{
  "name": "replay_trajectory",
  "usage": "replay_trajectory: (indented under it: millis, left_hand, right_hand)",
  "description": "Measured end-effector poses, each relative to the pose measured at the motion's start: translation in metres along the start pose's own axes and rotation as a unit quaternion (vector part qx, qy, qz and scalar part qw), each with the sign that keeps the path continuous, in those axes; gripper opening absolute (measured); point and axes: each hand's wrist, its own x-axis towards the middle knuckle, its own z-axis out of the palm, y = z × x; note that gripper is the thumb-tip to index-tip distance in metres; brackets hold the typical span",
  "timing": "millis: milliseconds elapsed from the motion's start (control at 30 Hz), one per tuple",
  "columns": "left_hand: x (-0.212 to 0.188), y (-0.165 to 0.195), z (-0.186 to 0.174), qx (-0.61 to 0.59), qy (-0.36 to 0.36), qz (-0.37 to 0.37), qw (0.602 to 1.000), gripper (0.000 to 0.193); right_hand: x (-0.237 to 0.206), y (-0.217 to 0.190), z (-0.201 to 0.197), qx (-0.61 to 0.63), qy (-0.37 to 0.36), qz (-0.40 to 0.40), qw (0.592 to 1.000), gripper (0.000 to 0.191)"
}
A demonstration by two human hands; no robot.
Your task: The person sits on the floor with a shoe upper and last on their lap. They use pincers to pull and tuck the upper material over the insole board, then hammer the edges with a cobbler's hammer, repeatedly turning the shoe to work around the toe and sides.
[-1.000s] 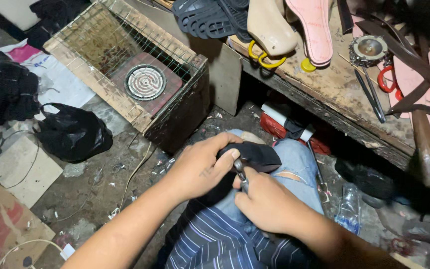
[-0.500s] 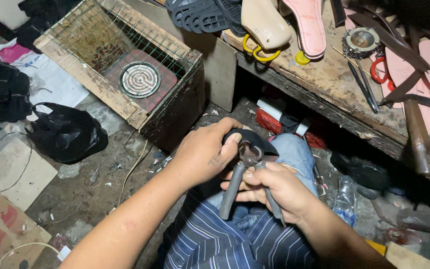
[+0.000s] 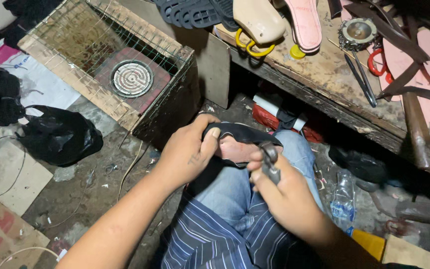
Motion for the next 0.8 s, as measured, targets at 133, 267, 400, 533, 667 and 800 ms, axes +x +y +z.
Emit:
replay_trajectory:
  millis: [133, 267, 400, 533, 667, 800]
  left_hand:
    - [0.001, 0.024, 0.012, -0.006, 0.024, 0.008, 1.000, 0.029]
    - [0.018, 0.041, 0.024, 0.047, 0.018, -0.017, 0.999, 0.032]
    - [0.029, 0.051, 0.034, 0.062, 0.044, 0.002, 0.997, 0.033]
    - [0.033, 0.060, 0.044, 0.087, 0.002, -0.032, 0.996, 0.030]
    - [0.030, 0.057, 0.039, 0.093, -0.011, 0.000, 0.996, 0.027]
    - [0.018, 0.040, 0.013, 0.097, 0.001, 0.043, 0.994, 0.026]
  right_hand:
    - [0.038, -0.002, -0.011, -0.170, 0.141, -0.136, 0.966, 0.033]
    - [0.063, -0.006, -0.014, -0.145, 0.173, -0.163, 0.961, 0.033]
    - [0.070, -0.001, -0.020, -0.208, 0.220, -0.230, 0.925, 0.027]
    - [0.076, 0.001, -0.024, -0.351, 0.237, -0.384, 0.820, 0.035]
    - [0.068, -0.007, -0.028, -0.342, 0.207, -0.309, 0.863, 0.033]
    - [0.037, -0.008, -0.028, -0.162, 0.073, -0.074, 0.981, 0.030]
